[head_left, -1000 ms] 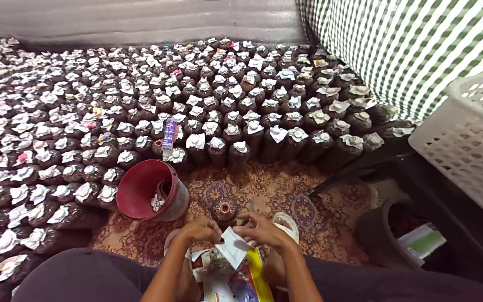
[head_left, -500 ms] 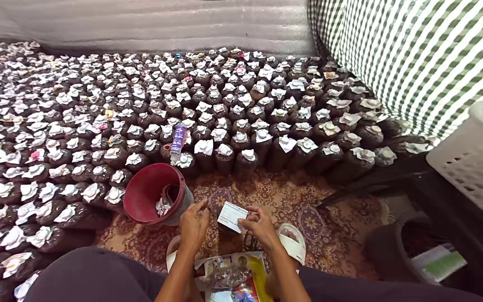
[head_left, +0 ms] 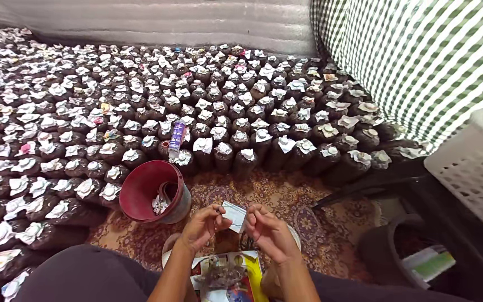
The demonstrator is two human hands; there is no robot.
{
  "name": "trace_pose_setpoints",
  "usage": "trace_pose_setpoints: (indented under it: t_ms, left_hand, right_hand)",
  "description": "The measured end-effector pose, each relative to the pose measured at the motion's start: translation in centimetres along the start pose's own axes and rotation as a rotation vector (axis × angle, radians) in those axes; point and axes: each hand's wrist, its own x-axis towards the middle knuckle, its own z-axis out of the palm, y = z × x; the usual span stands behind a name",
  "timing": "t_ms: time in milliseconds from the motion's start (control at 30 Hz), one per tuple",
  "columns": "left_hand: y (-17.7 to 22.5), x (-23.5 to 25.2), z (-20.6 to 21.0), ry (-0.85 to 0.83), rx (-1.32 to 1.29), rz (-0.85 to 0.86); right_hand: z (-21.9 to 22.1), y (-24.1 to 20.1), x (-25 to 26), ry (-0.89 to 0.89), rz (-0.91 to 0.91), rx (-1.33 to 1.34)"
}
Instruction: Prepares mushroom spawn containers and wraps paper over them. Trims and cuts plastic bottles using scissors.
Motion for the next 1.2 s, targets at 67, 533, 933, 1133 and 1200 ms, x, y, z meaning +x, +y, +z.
trace_pose_setpoints:
  t_ms: [67,533,933,1133,1200]
  left_hand:
    - [0.1,0.5,0.0,0.023,0.127,0.020]
    - [-2.7,3.0,0.7,0.262,1.530,0.197]
    - [-3.2,3.0,0.0,0.277,1.380,0.208]
    - [-3.1,3.9,0.4,0.359,1.440,0.158]
    - [-3.1,4.2,-0.2,0.373,1.361,0.140]
  right_hand:
    - [-0.1,0.1,-0.1,-0.025,0.015,-0.185]
    - [1.0,4.3,3.4,0.373,0.106,-1.730]
    - [1.4,5.2,3.6,0.377,0.149,-1.851]
    - [1.0,6.0,3.5,0.393,0.084,-1.807]
    - [0.5,6.3,3.5,0.399,0.070,-1.754]
